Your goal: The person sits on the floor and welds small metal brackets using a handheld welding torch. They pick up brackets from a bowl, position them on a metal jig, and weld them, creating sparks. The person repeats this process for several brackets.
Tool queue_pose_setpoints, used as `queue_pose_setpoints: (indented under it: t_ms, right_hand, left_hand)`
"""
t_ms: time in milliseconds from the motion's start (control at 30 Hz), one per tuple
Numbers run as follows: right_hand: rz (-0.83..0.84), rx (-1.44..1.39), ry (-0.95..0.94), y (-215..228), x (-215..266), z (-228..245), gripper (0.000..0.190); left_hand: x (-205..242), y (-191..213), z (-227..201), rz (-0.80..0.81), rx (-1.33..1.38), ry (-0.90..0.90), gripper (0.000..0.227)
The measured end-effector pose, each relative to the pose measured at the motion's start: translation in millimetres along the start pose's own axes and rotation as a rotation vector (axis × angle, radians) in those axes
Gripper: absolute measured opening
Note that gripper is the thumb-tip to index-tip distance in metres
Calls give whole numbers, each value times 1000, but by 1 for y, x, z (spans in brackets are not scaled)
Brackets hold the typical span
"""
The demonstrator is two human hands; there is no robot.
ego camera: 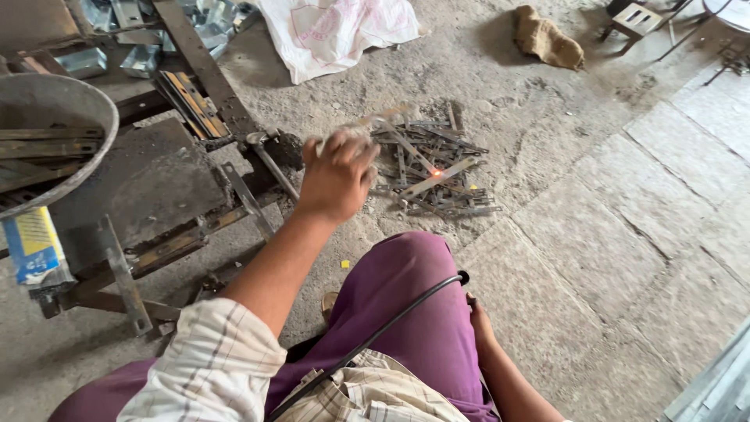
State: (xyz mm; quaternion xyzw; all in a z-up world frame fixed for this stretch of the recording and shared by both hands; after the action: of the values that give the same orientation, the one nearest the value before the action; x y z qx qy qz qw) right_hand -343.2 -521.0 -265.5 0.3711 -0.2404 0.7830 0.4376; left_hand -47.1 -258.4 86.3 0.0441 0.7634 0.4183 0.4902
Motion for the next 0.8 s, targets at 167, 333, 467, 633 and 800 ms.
queue_pose_setpoints:
  t_ms: [167,333,467,633,800]
  right_hand:
    - [-46,46,42,18,-5,22,45]
    - [-238,184,148,31,-13,78,44]
    - [-437,593,553,34,1,151,33]
    - [-229,154,854,-58,32,233,24]
    - [129,217,1209,-202,100,247,11]
  left_hand:
    - [109,-21,21,218,76,125,33]
    - [207,-4,47,331,181,367,32]
    - [246,4,60,401,280,590,32]
    - [253,-4,64,487,352,582,39]
    - [250,-11,62,777,313,553,50]
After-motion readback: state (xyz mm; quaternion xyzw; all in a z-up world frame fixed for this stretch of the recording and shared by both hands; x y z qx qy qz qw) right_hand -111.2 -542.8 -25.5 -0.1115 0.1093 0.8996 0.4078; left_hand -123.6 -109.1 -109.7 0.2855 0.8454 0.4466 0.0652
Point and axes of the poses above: each hand's wrist, its own x-axis away from the middle knuckle, its own y-axis out of the back of the hand, z = x × y, the point moved 4 cm from there along -x, towards the middle knuckle, and after that the axes turned 13 degrees about -z, right-handed, at the moved point
